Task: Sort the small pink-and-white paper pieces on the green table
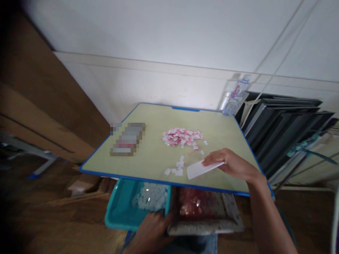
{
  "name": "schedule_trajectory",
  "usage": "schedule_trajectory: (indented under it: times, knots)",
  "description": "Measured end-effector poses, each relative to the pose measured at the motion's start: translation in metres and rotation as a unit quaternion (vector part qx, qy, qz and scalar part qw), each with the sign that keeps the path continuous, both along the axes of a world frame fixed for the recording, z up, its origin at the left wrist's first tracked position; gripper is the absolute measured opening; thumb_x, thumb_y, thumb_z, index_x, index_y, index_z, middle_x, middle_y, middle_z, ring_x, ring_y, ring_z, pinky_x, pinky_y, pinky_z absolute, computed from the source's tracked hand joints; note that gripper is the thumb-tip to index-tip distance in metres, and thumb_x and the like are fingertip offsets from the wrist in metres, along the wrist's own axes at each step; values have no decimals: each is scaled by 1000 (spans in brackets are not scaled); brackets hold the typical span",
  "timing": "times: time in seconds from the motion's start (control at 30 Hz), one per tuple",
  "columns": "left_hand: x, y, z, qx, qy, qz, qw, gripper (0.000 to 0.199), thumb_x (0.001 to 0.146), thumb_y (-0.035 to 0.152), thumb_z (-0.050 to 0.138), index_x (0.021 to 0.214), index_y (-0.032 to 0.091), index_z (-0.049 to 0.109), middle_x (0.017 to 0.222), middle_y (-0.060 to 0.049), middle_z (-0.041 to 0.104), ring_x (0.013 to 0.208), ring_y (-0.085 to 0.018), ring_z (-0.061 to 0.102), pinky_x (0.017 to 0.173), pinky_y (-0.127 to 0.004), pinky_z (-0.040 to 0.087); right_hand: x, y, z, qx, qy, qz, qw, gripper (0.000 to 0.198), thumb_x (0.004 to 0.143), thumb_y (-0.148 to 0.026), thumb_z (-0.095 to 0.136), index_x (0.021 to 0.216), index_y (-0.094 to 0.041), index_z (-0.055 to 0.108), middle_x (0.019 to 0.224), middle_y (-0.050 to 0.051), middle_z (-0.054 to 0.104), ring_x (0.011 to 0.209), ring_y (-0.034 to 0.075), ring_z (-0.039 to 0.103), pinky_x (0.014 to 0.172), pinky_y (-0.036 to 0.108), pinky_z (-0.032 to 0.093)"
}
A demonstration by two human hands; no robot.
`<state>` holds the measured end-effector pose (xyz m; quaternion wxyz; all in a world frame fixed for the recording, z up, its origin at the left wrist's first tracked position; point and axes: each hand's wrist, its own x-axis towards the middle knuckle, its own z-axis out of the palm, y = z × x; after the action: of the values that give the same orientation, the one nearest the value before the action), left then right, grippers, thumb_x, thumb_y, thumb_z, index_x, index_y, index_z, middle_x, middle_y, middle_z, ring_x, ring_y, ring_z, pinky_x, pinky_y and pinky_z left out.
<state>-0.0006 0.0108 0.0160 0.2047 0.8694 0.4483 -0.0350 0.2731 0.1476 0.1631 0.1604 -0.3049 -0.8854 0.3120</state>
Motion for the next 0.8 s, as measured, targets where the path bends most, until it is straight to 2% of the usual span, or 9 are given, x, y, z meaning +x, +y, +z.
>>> schedule_trajectory:
  times: [0.17, 0.33, 0.57, 0.8]
  knots:
    - [0, 0, 0, 6, -2, 5, 1000, 31, 76, 38, 53, 101, 20, 48, 77, -6, 59, 70, -26, 54, 60, -33, 40, 4, -5, 10, 54, -28, -5, 998, 24, 80, -22, 48, 97, -20, 65, 98, 9, 66, 95, 19, 58, 85, 33, 44]
    - [-1, 0, -1, 13, -2, -1, 1000, 30, 78, 40, 50, 100, 20, 49, 78, -7, 59, 69, -26, 54, 58, -33, 40, -8, -1, 4, 99, -19, 4, 995, 23, 80, -19, 49, 96, -19, 65, 97, 8, 66, 98, 19, 56, 86, 34, 43]
    - [-1, 0, -1, 10, -8, 5, 1000, 32, 79, 42, 50, 103, 20, 48, 78, -7, 60, 69, -26, 55, 59, -32, 40, -3, 2, 5, 104, -73, 25, 992, 28, 77, -8, 48, 96, -22, 64, 97, 5, 66, 93, 16, 59, 90, 34, 39]
    - [0, 0, -1, 12, -5, 3, 1000, 34, 79, 41, 49, 105, 20, 47, 79, -7, 59, 69, -26, 55, 58, -32, 40, -3, -1, 12, 107, -83, 45, 990, 37, 72, -3, 51, 101, -24, 62, 103, 4, 64, 97, 17, 56, 91, 35, 37]
